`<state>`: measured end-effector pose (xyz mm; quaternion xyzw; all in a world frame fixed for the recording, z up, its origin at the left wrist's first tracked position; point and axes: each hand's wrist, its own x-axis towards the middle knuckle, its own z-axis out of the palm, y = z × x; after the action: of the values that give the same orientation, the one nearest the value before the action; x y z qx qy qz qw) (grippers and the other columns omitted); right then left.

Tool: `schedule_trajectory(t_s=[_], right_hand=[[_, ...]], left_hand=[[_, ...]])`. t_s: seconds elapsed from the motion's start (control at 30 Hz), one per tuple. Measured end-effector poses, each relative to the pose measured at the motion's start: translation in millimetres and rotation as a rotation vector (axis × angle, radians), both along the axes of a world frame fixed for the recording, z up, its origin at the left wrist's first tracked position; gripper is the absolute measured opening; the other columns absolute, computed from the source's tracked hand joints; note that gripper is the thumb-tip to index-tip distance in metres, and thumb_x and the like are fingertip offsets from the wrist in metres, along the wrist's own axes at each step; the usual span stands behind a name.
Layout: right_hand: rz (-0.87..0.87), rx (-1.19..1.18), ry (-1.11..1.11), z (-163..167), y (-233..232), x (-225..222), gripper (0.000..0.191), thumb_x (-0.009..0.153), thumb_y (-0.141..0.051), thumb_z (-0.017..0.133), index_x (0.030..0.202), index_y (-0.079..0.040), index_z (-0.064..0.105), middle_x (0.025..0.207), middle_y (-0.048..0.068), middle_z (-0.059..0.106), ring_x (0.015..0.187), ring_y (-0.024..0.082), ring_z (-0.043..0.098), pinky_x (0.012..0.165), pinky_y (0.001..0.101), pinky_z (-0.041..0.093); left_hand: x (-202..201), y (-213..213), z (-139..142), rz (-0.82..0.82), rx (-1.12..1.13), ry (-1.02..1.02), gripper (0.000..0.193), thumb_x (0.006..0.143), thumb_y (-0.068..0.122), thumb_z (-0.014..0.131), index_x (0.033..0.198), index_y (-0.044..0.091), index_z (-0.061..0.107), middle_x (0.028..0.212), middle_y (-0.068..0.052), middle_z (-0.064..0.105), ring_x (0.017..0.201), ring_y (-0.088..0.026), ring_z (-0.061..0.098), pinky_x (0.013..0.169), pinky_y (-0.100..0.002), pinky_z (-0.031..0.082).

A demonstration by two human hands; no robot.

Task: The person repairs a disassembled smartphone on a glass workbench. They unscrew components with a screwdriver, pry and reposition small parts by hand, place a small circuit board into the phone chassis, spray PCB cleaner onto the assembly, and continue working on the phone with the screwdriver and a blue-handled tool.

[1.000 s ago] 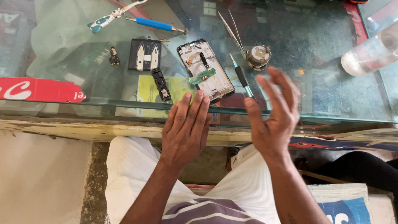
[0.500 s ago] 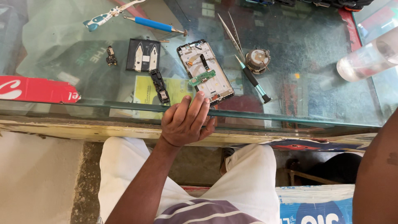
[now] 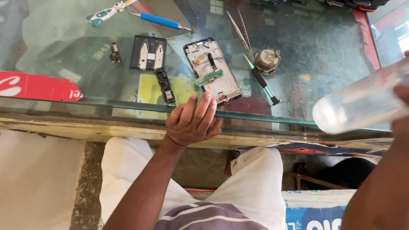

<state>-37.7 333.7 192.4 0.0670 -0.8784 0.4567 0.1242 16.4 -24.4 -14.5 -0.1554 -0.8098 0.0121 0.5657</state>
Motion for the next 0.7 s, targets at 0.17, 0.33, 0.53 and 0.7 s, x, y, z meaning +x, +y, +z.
schedule_trajectory(t_s=[0.17, 0.33, 0.53, 0.7], right_hand=[[0.875, -1.114, -0.166, -71, -77, 77, 0.101, 0.076, -0.007, 0.074, 0.161, -0.027, 0.024, 0.131, 0.025, 0.056, 0.110, 0.044, 0.067, 0.081, 0.0624, 0.062], [1.036, -1.599, -0.519, -103, -137, 115, 0.118, 0.071, -0.006, 0.073, 0.167, -0.041, 0.013, 0.130, 0.024, 0.056, 0.113, 0.044, 0.067, 0.084, 0.0601, 0.060], [0.863, -1.516, -0.515, -82, -150, 115, 0.122, 0.074, -0.008, 0.077, 0.171, -0.038, 0.010, 0.128, 0.025, 0.057, 0.108, 0.045, 0.067, 0.085, 0.0631, 0.060], [0.270, -0.209, -0.162, -60, -148, 118, 0.110, 0.072, -0.018, 0.084, 0.164, -0.017, 0.025, 0.117, 0.018, 0.070, 0.101, 0.034, 0.075, 0.086, 0.0479, 0.061]], left_hand=[[1, 5, 2, -0.049, 0.019, -0.055, 0.043, 0.108, 0.046, 0.052, 0.133, 0.013, 0.063, 0.139, -0.004, 0.065, 0.118, -0.022, 0.059, 0.102, -0.037, 0.039], [10, 2, 8, -0.073, 0.044, -0.108, 0.043, 0.106, 0.043, 0.057, 0.134, 0.011, 0.065, 0.140, -0.005, 0.065, 0.121, -0.024, 0.060, 0.105, -0.038, 0.040], [14, 1, 7, -0.075, 0.063, -0.120, 0.043, 0.106, 0.042, 0.058, 0.135, 0.011, 0.065, 0.142, -0.005, 0.064, 0.122, -0.024, 0.060, 0.106, -0.038, 0.039], [10, 2, 0, -0.062, 0.063, -0.100, 0.043, 0.106, 0.044, 0.057, 0.135, 0.012, 0.065, 0.142, -0.004, 0.064, 0.122, -0.023, 0.058, 0.107, -0.038, 0.037]])
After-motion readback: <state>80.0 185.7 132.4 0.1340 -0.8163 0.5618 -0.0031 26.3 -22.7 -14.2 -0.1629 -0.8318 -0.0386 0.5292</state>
